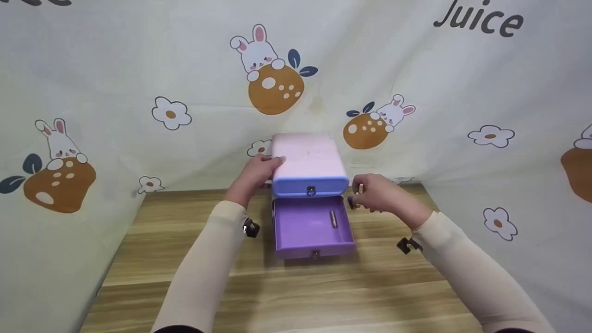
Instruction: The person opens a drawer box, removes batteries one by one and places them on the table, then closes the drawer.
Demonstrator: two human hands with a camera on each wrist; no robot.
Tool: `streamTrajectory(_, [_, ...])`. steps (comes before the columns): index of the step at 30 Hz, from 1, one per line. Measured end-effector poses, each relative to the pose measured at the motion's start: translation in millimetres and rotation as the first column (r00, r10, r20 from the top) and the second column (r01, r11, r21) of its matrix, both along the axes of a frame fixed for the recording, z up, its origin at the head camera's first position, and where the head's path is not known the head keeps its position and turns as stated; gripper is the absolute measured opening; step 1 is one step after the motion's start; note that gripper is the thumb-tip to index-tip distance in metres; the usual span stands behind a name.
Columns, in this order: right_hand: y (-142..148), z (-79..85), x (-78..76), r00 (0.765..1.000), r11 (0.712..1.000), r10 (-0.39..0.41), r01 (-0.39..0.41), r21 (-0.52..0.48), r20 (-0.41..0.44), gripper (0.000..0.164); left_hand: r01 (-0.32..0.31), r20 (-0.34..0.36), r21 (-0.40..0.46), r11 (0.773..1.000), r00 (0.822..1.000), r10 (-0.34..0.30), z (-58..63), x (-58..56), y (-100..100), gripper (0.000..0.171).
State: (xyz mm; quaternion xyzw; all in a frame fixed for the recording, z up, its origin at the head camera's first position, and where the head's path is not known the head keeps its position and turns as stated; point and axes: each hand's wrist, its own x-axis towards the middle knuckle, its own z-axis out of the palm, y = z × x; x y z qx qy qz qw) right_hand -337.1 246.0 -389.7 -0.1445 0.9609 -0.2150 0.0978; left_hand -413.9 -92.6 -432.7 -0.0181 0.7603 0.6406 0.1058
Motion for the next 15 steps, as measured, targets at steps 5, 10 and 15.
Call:
streamTrajectory(5, [6.5,1.2,-8.1,1.0,1.0,-0.023,0.023,0.011,0.0,0.01,-0.007,-0.004,0.002,1.0,1.0,0.007,-0.1,-1.2,-0.4,0.08])
streamTrajectory(10, [12.1,1.4,-17.1,0.999,0.999,-0.043,0.043,-0.001,0.007,0.01,-0.01,-0.006,-0.032,0.999,1.0,0.01,-0.1,-1.7,-0.1,0.081])
streamTrajectory(15, [18.3,-1.2,-25.1,0.999,0.999,-0.041,0.042,0.01,-0.022,0.01,-0.008,-0.011,-0.053,0.999,1.0,0.008,0.5,-1.3,0.2,0.084])
